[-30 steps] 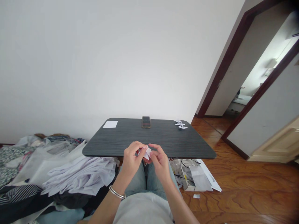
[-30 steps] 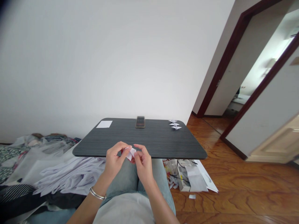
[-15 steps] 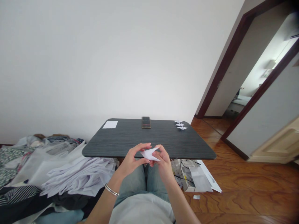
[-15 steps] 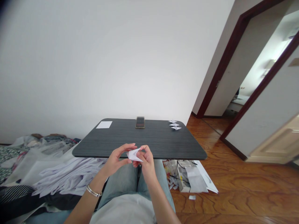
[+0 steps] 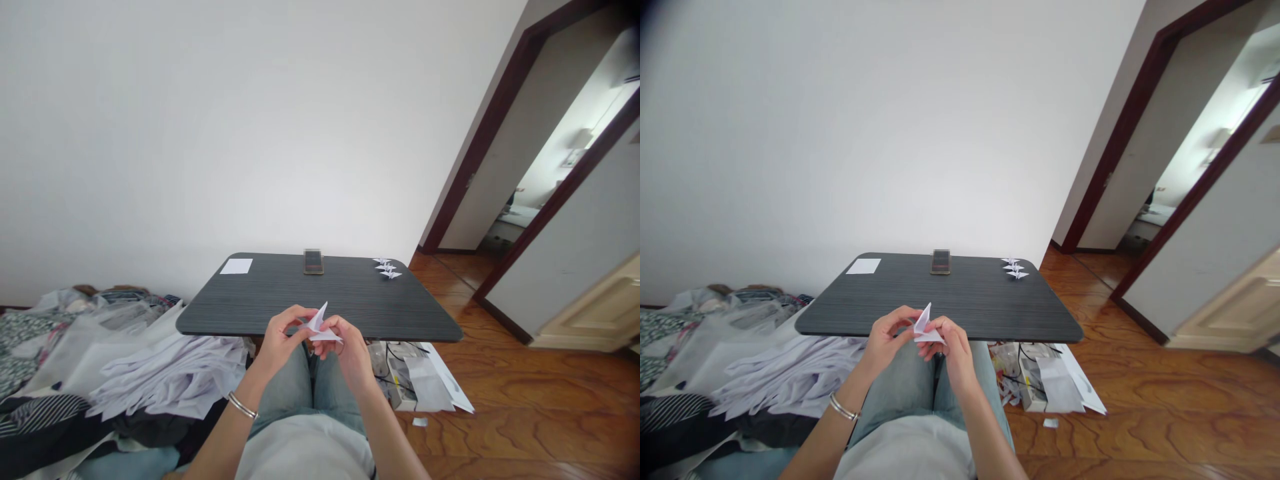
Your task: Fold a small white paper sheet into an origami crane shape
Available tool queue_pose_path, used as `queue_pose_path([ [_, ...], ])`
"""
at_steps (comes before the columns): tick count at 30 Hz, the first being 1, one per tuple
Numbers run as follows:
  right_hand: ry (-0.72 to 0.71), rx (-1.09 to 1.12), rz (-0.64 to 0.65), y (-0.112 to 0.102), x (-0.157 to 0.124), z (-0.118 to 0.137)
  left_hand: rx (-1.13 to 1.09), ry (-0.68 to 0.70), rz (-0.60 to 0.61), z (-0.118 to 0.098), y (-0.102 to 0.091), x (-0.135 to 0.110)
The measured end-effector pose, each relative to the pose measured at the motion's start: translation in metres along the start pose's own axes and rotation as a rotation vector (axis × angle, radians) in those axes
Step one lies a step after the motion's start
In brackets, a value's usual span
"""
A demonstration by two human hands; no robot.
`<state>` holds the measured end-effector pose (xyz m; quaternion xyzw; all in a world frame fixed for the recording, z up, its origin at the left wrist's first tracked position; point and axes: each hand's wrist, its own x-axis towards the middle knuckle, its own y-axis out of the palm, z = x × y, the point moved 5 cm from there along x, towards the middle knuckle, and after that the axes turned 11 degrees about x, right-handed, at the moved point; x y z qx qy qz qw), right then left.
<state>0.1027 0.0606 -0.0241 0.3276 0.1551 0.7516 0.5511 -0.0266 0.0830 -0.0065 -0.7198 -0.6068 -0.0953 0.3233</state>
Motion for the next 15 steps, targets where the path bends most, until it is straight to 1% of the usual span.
queue_pose_path([
  [2,-0.019,-0.023,0.042,0.002,-0.001,0.002,0.01,-0.003,-0.026,0.001,-0.001,0.0],
  [4,-0.031,-0.058,0.047,0.002,-0.001,0.002,0.022,-0.009,-0.048,0.003,-0.001,0.0],
  [8,-0.088,-0.151,-0.052,-0.002,0.0,0.002,0.085,0.022,-0.05,0.001,-0.002,0.0],
  [11,-0.111,-0.233,-0.099,-0.007,0.001,0.002,0.22,0.138,0.012,-0.009,-0.003,-0.001],
  [13,-0.108,-0.289,-0.102,-0.009,0.002,0.001,0.353,0.229,0.079,-0.016,-0.002,-0.002],
  [15,-0.105,-0.343,-0.093,-0.011,0.002,0.0,0.427,0.295,0.117,-0.021,-0.005,-0.002],
])
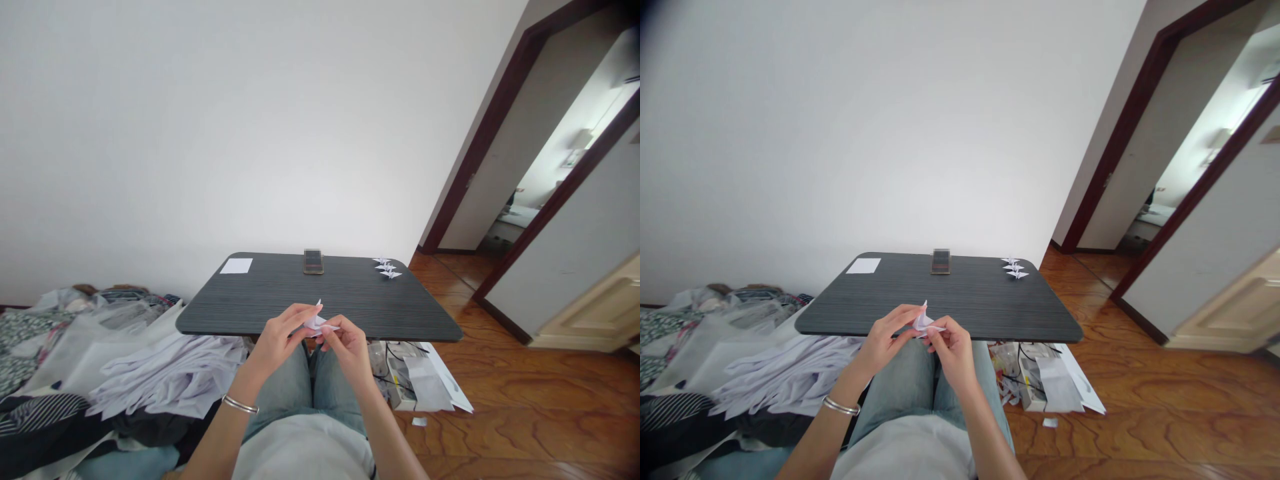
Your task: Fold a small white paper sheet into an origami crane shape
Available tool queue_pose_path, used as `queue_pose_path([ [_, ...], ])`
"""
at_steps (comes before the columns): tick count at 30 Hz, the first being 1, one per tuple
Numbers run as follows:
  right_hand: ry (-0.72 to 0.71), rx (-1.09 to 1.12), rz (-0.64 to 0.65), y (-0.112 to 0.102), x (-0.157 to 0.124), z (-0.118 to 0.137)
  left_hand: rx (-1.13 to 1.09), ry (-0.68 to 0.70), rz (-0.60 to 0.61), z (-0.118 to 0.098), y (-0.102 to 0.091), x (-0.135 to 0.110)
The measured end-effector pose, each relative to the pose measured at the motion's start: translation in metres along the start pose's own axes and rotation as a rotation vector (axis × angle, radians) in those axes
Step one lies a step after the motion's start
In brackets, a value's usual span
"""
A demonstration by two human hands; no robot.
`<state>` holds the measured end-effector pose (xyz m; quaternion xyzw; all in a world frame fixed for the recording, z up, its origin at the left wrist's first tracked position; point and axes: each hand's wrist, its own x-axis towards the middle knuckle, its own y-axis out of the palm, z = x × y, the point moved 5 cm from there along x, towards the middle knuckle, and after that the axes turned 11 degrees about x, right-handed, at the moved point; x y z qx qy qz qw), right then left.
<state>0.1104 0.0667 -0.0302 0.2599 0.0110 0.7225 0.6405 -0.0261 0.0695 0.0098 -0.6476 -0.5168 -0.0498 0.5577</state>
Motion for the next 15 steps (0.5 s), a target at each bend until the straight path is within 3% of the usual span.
queue_pose_path([
  [8,-0.03,-0.17,0.017,-0.0031,0.0013,-0.0016,0.252,0.015,0.111,-0.0045,-0.0107,0.0004],
  [15,-0.054,-0.225,-0.037,-0.0029,0.0003,0.0042,0.12,-0.013,0.05,-0.0028,-0.0071,0.0021],
])
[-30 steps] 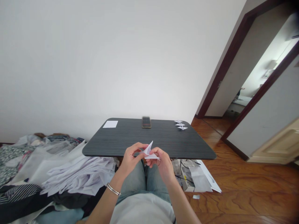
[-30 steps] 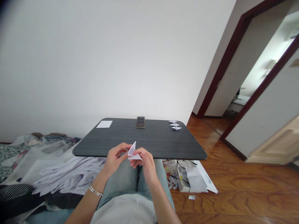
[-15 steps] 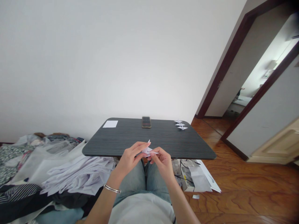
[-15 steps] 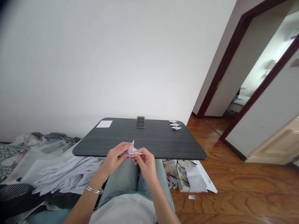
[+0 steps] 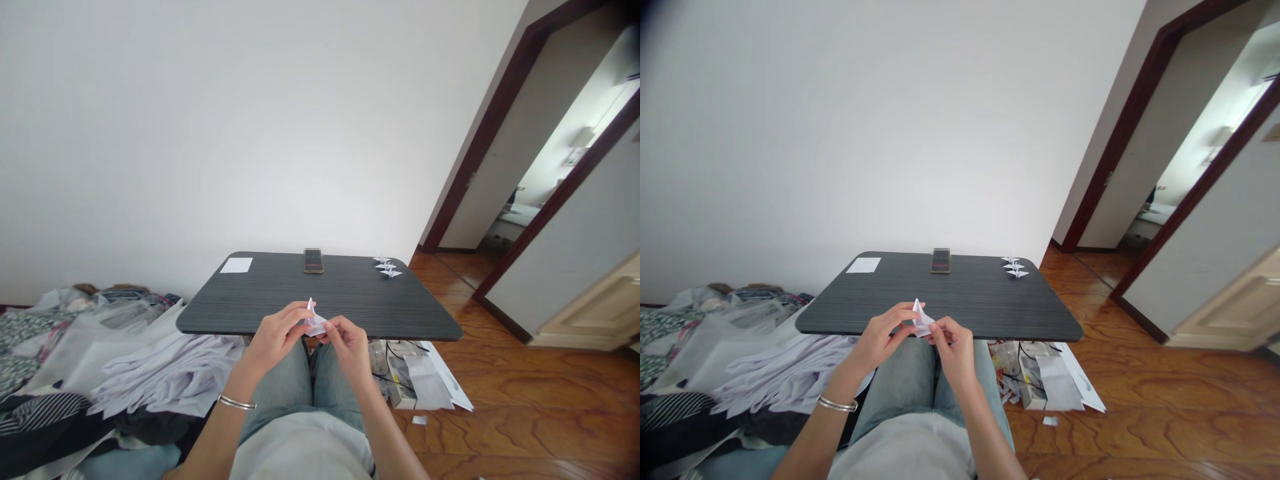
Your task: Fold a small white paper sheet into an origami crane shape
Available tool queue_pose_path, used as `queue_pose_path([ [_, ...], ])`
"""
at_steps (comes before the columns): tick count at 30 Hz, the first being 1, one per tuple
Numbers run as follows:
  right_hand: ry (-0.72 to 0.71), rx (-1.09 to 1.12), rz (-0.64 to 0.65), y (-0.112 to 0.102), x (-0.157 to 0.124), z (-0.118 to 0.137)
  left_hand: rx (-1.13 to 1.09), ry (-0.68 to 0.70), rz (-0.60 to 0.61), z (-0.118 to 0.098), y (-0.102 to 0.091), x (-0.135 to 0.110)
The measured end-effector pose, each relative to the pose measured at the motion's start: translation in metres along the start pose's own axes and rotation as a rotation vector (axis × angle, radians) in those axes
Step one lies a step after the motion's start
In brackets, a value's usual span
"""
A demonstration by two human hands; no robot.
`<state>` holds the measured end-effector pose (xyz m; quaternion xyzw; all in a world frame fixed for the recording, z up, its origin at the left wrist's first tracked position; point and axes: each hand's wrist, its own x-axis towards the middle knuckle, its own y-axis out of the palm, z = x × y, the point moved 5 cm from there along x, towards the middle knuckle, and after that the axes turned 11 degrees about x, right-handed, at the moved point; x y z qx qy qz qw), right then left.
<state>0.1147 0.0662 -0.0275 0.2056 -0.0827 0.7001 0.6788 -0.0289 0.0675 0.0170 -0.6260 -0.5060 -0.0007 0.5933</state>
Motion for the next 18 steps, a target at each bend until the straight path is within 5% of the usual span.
queue_pose_path([
  [8,0.017,0.112,-0.075,0.003,-0.003,0.001,-0.38,-0.14,-0.139,0.0,0.009,0.003],
  [18,0.114,0.345,-0.15,0.007,-0.002,-0.004,-0.434,-0.255,-0.312,0.0,0.018,0.003],
])
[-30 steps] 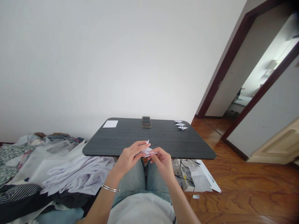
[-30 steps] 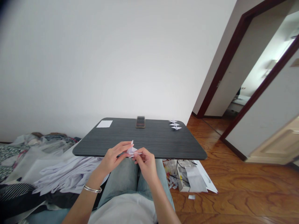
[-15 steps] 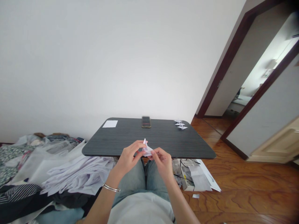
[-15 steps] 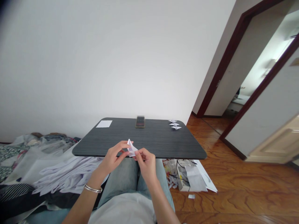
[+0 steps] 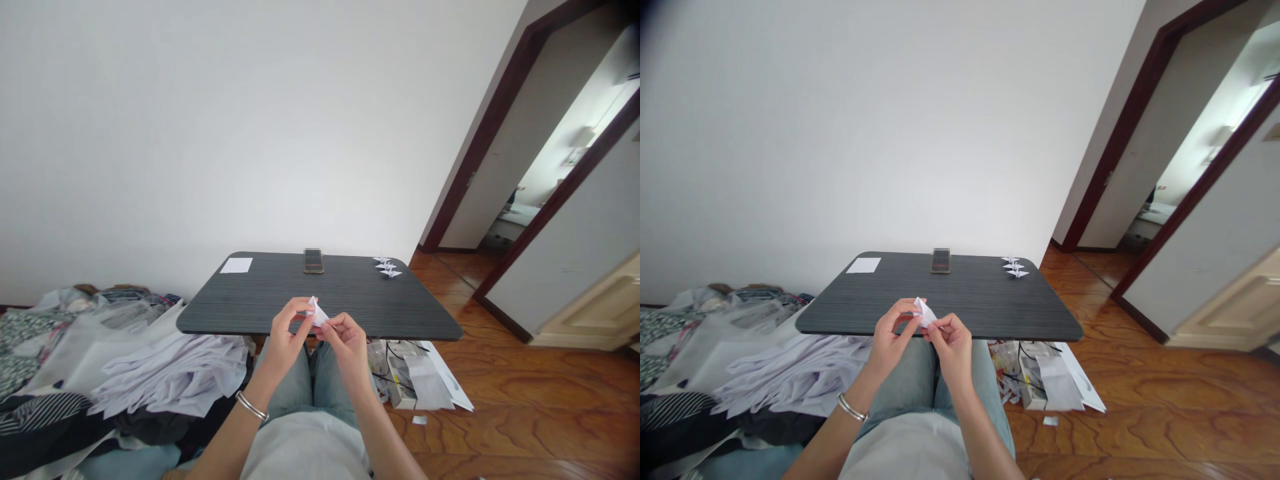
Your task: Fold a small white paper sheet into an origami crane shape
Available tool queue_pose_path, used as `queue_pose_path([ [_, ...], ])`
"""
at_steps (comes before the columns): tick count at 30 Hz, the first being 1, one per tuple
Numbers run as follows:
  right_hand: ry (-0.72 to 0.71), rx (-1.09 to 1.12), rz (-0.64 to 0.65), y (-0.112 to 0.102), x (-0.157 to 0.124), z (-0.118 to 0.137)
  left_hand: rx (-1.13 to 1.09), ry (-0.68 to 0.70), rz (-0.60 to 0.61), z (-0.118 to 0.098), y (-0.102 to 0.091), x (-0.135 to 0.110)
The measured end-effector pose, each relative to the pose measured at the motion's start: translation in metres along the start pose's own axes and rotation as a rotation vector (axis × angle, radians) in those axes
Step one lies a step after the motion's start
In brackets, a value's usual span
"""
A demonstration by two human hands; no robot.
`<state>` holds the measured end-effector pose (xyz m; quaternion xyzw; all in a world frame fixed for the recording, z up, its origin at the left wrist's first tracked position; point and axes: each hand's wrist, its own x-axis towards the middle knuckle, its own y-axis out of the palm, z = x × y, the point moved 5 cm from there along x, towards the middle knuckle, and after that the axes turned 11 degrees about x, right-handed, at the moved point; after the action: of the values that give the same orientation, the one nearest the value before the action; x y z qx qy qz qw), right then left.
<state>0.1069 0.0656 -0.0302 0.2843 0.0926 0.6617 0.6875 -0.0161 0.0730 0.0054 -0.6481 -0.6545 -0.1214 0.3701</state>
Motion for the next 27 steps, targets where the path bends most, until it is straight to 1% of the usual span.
queue_pose_path([
  [4,0.032,0.033,0.006,0.0,0.0,-0.002,0.066,0.029,-0.053,0.003,0.0,-0.001],
  [10,0.046,0.06,0.027,0.004,-0.001,0.0,0.143,0.115,-0.079,0.003,0.003,-0.004],
  [13,0.042,0.041,0.039,0.005,-0.001,0.0,0.145,0.102,-0.083,0.005,0.004,-0.005],
  [16,0.07,0.048,0.034,0.003,0.0,-0.003,0.146,0.084,-0.065,0.006,0.005,-0.005],
  [19,0.162,0.058,0.034,0.0,0.002,-0.009,0.137,0.106,-0.028,0.006,0.004,-0.004],
  [23,0.272,0.048,0.097,0.002,0.002,-0.015,0.147,0.134,0.068,0.002,0.006,-0.002],
  [25,0.286,0.051,0.128,0.004,0.001,-0.015,0.149,0.123,0.094,0.001,0.007,-0.001],
  [27,0.278,0.066,0.142,0.006,0.0,-0.015,0.124,0.071,0.082,0.003,0.008,0.0],
])
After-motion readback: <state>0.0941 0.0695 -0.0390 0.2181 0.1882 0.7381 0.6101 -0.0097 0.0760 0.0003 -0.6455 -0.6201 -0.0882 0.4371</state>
